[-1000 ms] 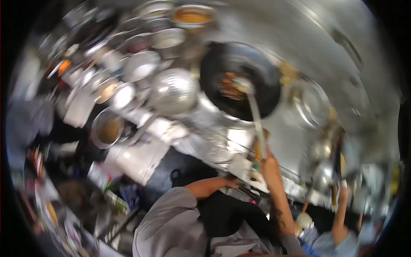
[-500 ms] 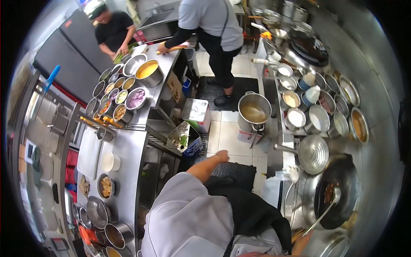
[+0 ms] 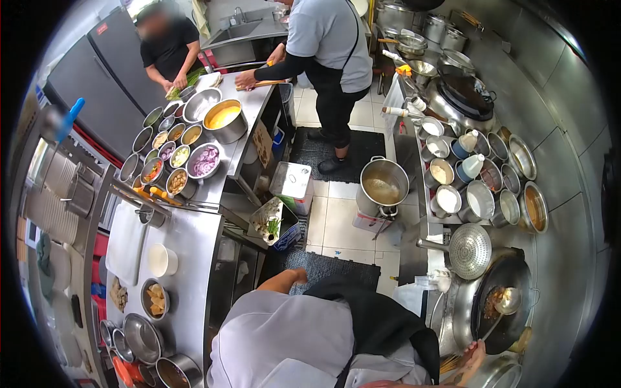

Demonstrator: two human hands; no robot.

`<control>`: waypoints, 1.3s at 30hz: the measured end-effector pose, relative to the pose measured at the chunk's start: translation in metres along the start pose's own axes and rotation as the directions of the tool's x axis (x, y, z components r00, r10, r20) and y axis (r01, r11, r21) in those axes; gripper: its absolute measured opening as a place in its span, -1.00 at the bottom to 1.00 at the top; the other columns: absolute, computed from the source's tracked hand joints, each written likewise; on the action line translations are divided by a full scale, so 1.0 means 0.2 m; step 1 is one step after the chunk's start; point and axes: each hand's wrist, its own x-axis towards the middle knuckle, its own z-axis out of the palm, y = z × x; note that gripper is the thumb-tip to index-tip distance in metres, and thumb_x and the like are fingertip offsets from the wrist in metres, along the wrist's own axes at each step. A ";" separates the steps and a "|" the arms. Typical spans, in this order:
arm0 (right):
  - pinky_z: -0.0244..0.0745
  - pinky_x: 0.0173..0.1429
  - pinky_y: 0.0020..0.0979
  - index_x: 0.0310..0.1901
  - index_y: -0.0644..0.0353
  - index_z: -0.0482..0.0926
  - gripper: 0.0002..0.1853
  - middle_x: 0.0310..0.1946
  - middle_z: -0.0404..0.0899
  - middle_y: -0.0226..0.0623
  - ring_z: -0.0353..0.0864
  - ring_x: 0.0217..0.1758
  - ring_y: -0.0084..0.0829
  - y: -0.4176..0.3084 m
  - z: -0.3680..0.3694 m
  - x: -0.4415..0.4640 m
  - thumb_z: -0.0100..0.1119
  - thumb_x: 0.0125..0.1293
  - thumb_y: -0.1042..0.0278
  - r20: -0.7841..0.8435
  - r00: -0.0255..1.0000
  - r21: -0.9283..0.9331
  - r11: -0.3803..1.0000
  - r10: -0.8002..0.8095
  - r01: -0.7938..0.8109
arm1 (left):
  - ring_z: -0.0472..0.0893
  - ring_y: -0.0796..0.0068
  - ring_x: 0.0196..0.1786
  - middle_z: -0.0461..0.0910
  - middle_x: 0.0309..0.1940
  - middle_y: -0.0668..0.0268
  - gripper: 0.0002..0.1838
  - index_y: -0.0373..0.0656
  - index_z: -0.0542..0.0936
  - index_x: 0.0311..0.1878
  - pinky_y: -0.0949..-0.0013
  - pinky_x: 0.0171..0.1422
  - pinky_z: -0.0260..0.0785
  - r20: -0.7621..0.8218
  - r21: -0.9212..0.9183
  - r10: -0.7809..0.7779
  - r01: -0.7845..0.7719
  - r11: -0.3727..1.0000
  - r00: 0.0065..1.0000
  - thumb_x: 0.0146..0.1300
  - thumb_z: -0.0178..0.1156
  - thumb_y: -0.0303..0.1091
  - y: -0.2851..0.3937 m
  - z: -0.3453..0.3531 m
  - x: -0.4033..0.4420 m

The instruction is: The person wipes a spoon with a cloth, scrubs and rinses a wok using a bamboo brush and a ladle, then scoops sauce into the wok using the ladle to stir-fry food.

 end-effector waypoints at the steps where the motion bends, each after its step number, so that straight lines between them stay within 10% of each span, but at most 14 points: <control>1: 0.25 -0.60 -0.52 -0.33 0.03 0.40 -0.86 -0.59 0.39 -0.53 0.35 -0.61 -0.63 -0.06 0.07 -0.08 0.08 0.33 0.22 0.052 0.999 0.144 0.989 0.014 -0.021 | 0.63 0.07 -0.09 0.64 -0.19 0.00 -0.68 -0.22 0.69 -0.29 0.10 0.00 0.46 -0.088 0.024 0.034 -0.032 0.999 0.996 0.06 0.05 -0.23 -0.01 -0.08 0.05; 6: 0.27 -0.60 -0.51 -0.36 0.06 0.39 -0.91 -0.57 0.42 -0.46 0.39 -0.59 -0.60 -0.06 0.00 -0.18 0.02 0.30 0.34 0.022 0.994 0.078 0.991 0.107 -0.109 | 0.62 -0.02 -0.11 0.63 -0.23 -0.08 -0.66 -0.31 0.66 -0.32 0.11 0.03 0.46 -0.503 -0.502 -0.213 -0.082 0.861 0.837 0.00 0.11 -0.21 -0.08 -0.39 0.23; 12: 0.30 -0.63 -0.46 -0.37 0.13 0.37 -0.95 -0.61 0.42 -0.41 0.39 -0.66 -0.55 0.44 -0.31 0.12 -0.06 0.26 0.45 0.106 0.830 -0.670 0.578 -0.547 0.467 | 0.63 -0.02 -0.11 0.62 -0.22 -0.10 -0.68 -0.30 0.67 -0.29 0.15 0.04 0.47 -0.460 -0.503 -0.270 0.002 0.864 0.846 0.00 0.10 -0.26 -0.12 -0.48 0.27; 17: 0.31 -0.64 -0.51 -0.37 0.06 0.34 -0.88 -0.66 0.36 -0.47 0.35 -0.69 -0.57 0.06 -0.04 -0.22 0.00 0.33 0.33 0.001 0.998 0.078 0.995 -0.056 0.056 | 0.63 -0.03 -0.13 0.62 -0.21 -0.09 -0.64 -0.28 0.68 -0.32 0.12 0.02 0.48 -0.190 0.033 0.060 -0.055 0.998 0.980 0.04 0.02 -0.20 -0.12 -0.34 0.39; 21: 0.32 -0.72 -0.42 -0.26 0.15 0.35 -0.94 -0.65 0.34 -0.35 0.33 -0.78 -0.45 0.12 0.07 0.11 -0.01 0.24 0.49 -0.216 0.973 -0.505 0.862 -0.081 -0.040 | 0.61 -0.04 -0.08 0.62 -0.18 -0.08 -0.66 -0.28 0.67 -0.30 0.10 0.07 0.45 -0.211 0.064 0.094 -0.082 0.995 0.973 0.05 0.02 -0.25 -0.07 -0.27 0.49; 23: 0.31 -0.75 -0.38 -0.13 0.16 0.40 -0.85 -0.66 0.38 -0.34 0.34 -0.79 -0.48 0.06 0.12 0.00 0.01 0.27 0.49 -0.173 0.983 -0.426 0.904 -0.061 -0.019 | 0.60 -0.05 -0.04 0.62 -0.17 -0.09 -0.66 -0.28 0.67 -0.28 0.09 0.11 0.43 -0.135 0.169 0.169 -0.145 0.975 0.976 0.06 0.02 -0.25 -0.03 -0.27 0.56; 24: 0.29 -0.76 -0.39 -0.13 0.14 0.40 -0.86 -0.66 0.38 -0.36 0.33 -0.79 -0.50 0.04 0.03 -0.05 0.03 0.27 0.46 -0.047 0.999 -0.279 0.960 0.008 -0.021 | 0.59 -0.06 -0.02 0.60 -0.16 -0.11 -0.66 -0.31 0.65 -0.27 0.08 0.14 0.41 -0.171 -0.353 -0.118 0.050 0.934 0.978 0.06 0.03 -0.25 0.06 -0.35 0.47; 28: 0.22 -0.77 -0.43 -0.13 0.11 0.42 -0.85 -0.67 0.40 -0.43 0.31 -0.79 -0.55 -0.10 -0.16 -0.33 0.08 0.29 0.35 0.017 0.988 -0.076 0.985 0.154 -0.152 | 0.59 -0.09 -0.07 0.60 -0.21 -0.14 -0.69 -0.31 0.65 -0.33 0.07 0.08 0.43 -0.389 -0.351 0.052 -0.200 0.915 0.920 0.05 0.05 -0.26 0.10 -0.29 0.51; 30: 0.23 -0.74 -0.46 -0.10 0.11 0.43 -0.82 -0.63 0.41 -0.43 0.32 -0.77 -0.55 -0.06 -0.15 -0.36 0.09 0.29 0.33 0.045 0.998 0.024 0.998 0.054 -0.055 | 0.63 -0.05 -0.16 0.63 -0.28 -0.07 -0.76 -0.27 0.65 -0.43 0.03 -0.04 0.47 -0.143 0.435 0.446 -0.349 0.830 0.884 0.03 0.07 -0.32 0.16 -0.35 0.46; 32: 0.33 -0.62 -0.42 -0.05 0.21 0.43 -0.73 -0.58 0.44 -0.33 0.41 -0.66 -0.48 0.08 -0.12 -0.17 0.11 0.26 0.32 -0.180 0.963 -0.525 0.848 -0.200 0.077 | 0.65 0.05 -0.31 0.65 -0.41 0.09 -0.85 -0.18 0.66 -0.53 0.04 -0.19 0.50 -0.126 0.536 0.510 -0.374 0.757 0.851 -0.04 0.13 -0.36 0.16 -0.27 0.48; 33: 0.38 -0.56 -0.34 -0.02 0.24 0.43 -0.71 -0.53 0.48 -0.26 0.48 -0.60 -0.38 0.20 -0.15 -0.04 0.10 0.23 0.37 -0.095 0.989 -0.272 0.958 -0.116 0.086 | 0.65 0.05 -0.29 0.64 -0.40 0.09 -0.85 -0.17 0.66 -0.51 0.05 -0.17 0.50 -0.064 0.517 0.493 -0.393 0.760 0.868 -0.04 0.14 -0.36 0.21 -0.29 0.42; 34: 0.41 -0.56 -0.33 0.01 0.22 0.43 -0.70 -0.53 0.47 -0.25 0.47 -0.62 -0.37 0.37 -0.14 0.19 0.08 0.22 0.42 -0.154 0.888 -0.843 0.527 -0.432 0.111 | 0.64 0.06 -0.28 0.64 -0.40 0.08 -0.86 -0.16 0.66 -0.50 0.07 -0.15 0.50 -0.007 0.500 0.469 -0.403 0.767 0.883 -0.05 0.15 -0.36 0.26 -0.32 0.38; 37: 0.31 -0.63 -0.50 -0.07 0.16 0.46 -0.81 -0.56 0.42 -0.39 0.37 -0.68 -0.57 0.14 0.11 0.07 0.07 0.30 0.39 -0.011 1.000 -0.118 0.993 -0.017 0.016 | 0.65 0.10 -0.24 0.65 -0.36 0.05 -0.82 -0.20 0.65 -0.38 0.12 -0.12 0.51 -0.166 0.343 0.511 -0.436 0.832 0.844 -0.01 0.13 -0.36 0.39 -0.39 0.31; 39: 0.33 -0.63 -0.48 -0.10 0.17 0.45 -0.83 -0.54 0.43 -0.42 0.39 -0.66 -0.57 -0.05 0.02 -0.11 0.09 0.30 0.37 0.151 0.978 0.132 0.978 0.141 -0.161 | 0.66 0.14 -0.21 0.65 -0.34 0.04 -0.79 -0.22 0.65 -0.29 0.16 -0.10 0.51 -0.309 0.203 0.478 -0.434 0.878 0.822 0.03 0.12 -0.37 0.45 -0.45 0.32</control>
